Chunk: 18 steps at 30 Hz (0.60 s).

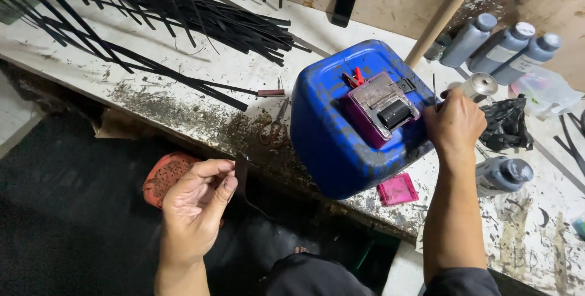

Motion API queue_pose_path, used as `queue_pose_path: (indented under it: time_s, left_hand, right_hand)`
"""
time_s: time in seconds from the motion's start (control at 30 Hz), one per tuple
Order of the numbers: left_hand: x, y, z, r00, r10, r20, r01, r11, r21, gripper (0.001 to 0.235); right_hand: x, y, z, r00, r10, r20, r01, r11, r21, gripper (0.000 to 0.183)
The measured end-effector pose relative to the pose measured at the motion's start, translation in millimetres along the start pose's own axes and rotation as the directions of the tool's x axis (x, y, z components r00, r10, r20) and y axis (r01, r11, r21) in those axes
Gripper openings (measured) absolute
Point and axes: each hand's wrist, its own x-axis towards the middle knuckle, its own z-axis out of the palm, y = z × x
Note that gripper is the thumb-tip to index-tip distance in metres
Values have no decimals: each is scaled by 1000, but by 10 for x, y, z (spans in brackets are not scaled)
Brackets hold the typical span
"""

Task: Applying edge coating to leather strips using a roller applicator and hanging them on a wire rack to dry.

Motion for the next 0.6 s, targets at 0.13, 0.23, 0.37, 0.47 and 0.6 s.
queue_pose_path:
  time_s: [0.13,0.23,0.37,0.47,0.6]
  left_hand:
    - [7,37,-44,1000,9,5,-9,1000,-2,19]
    - [11,75,-88,1000,12,-12,-12,1000,18,19]
    - [2,44,-183,999,15,-34,-14,1000,20,20]
    - [23,90,-193,998,37,-45,-34,997,67,20]
    - [57,84,-214,999,37,-20,-35,997,69,18]
  right_hand:
    - [5,-33,-28,998,9,70,-4,998,-64,31]
    - [-19,76,-10,997,-63,52,64,998,-19,31]
    - [-460,34,-661,981,-182,59,159,947,279,33]
    - [-717,243,-752,981,-193,-37,192,904,381,28]
    - [-910,169,-941,963,-268,-35,258,870,420,25]
